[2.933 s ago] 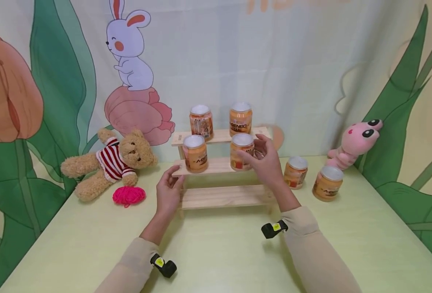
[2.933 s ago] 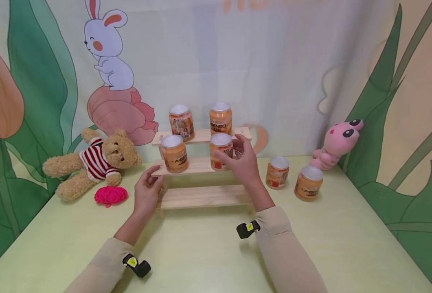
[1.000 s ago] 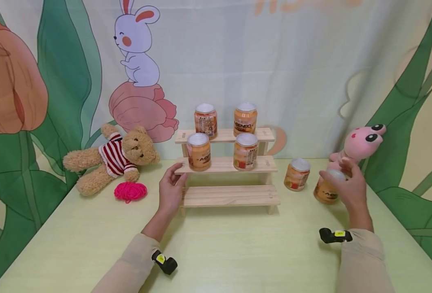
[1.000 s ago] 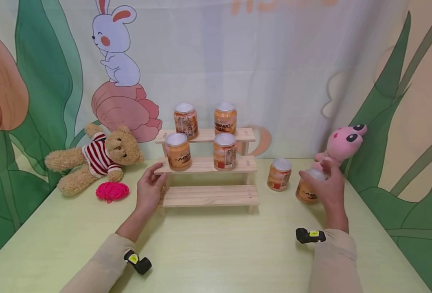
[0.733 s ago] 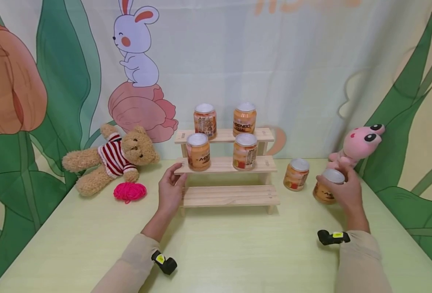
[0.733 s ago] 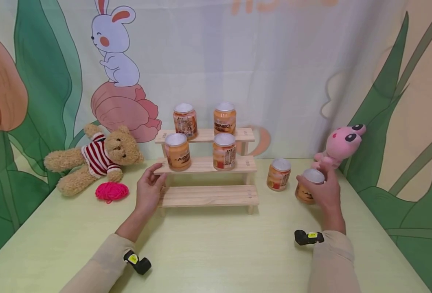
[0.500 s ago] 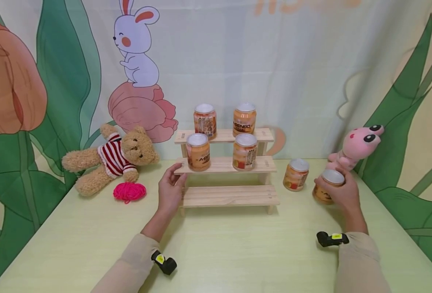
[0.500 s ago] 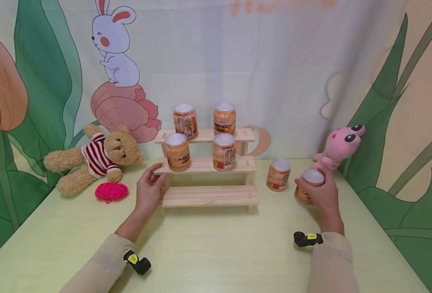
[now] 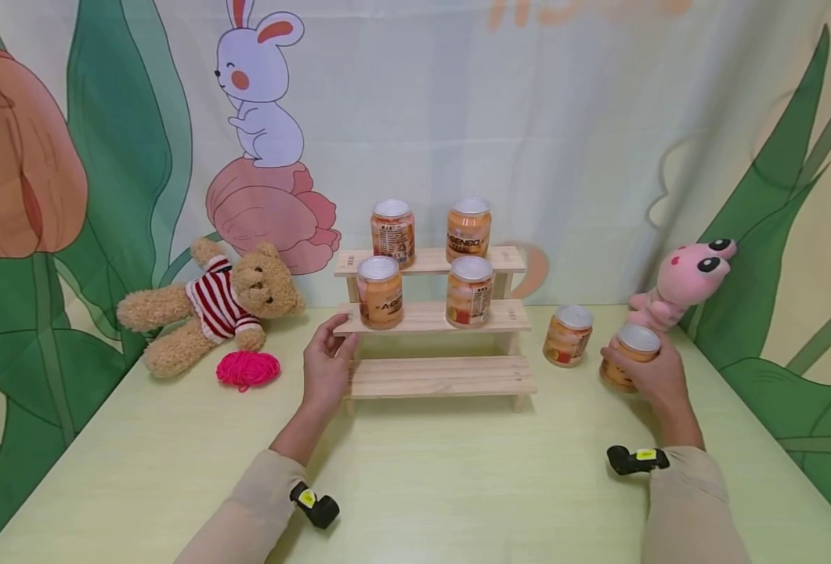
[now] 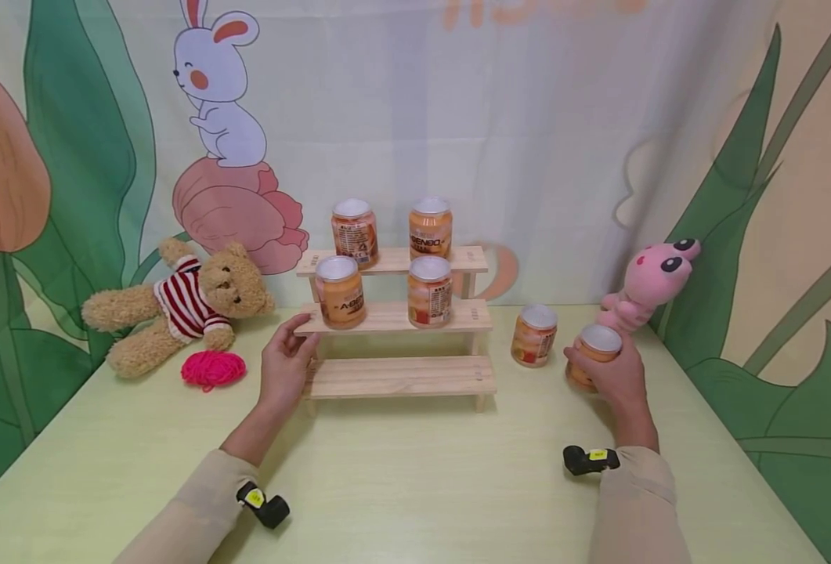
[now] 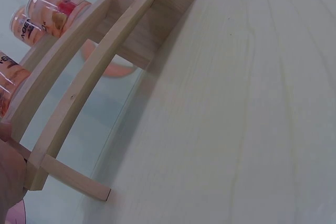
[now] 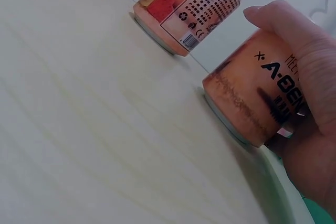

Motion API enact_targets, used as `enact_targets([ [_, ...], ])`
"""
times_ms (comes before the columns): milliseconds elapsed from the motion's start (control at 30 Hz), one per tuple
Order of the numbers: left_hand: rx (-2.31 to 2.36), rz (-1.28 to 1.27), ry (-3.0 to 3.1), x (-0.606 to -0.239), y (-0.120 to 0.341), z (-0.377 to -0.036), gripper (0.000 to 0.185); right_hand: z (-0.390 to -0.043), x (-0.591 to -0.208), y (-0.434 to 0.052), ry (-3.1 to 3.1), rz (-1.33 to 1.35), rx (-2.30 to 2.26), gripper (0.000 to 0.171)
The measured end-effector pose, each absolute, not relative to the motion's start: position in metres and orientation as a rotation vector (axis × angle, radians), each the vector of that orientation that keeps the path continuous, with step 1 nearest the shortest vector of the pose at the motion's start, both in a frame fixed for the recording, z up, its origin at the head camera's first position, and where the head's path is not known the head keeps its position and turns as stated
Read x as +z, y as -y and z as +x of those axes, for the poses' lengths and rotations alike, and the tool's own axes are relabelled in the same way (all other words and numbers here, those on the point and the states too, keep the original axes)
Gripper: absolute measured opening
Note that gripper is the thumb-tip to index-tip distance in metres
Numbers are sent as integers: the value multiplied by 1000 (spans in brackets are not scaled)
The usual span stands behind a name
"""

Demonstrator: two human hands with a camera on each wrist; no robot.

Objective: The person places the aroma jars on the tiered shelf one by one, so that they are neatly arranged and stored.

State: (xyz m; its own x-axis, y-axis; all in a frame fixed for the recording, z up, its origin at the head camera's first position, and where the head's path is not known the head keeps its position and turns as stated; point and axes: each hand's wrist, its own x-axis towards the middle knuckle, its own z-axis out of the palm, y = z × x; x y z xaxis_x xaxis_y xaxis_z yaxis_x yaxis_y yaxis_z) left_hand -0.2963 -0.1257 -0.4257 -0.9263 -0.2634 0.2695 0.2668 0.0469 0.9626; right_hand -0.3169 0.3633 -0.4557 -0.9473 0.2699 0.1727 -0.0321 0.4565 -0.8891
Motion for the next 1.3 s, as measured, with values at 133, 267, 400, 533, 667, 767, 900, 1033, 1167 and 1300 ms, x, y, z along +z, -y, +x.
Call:
enact_targets([
  [133, -1923, -8, 1978, -412, 122, -285, 40, -315, -456, -363, 2419, -202, 1482, 88],
  [267, -1914, -14, 1979, -404, 120, -277, 39, -315, -456, -363, 2412, -192, 1480, 85],
  [400, -1913, -15, 1975, -402, 119, -275, 39, -314, -456, -363, 2408, -194, 1482, 83],
  [533, -1920, 6, 1980, -402, 119, -276, 39, -313, -454, -361, 2410, -206, 1487, 81],
  [667, -1920, 12, 1981, -402, 119, -275, 39, -313, -451, -361, 2400, -211, 1518, 79],
  [767, -1921, 4, 1974, -402, 119, -275, 39, -314, -447, -362, 2378, -211, 1533, 75],
  [900, -1928, -1, 1968, -401, 119, -275, 39, -315, -442, -363, 2364, -199, 1514, 70],
  [1033, -1933, 5, 1967, -401, 119, -275, 39, -315, -436, -360, 2384, -161, 1488, 74],
  [1167, -1930, 7, 1971, -400, 119, -274, 39, -313, -427, -355, 2398, -93, 1483, 80],
  [1300, -1919, 18, 1984, -400, 119, -275, 39, -311, -413, -347, 2379, 13, 1437, 68],
])
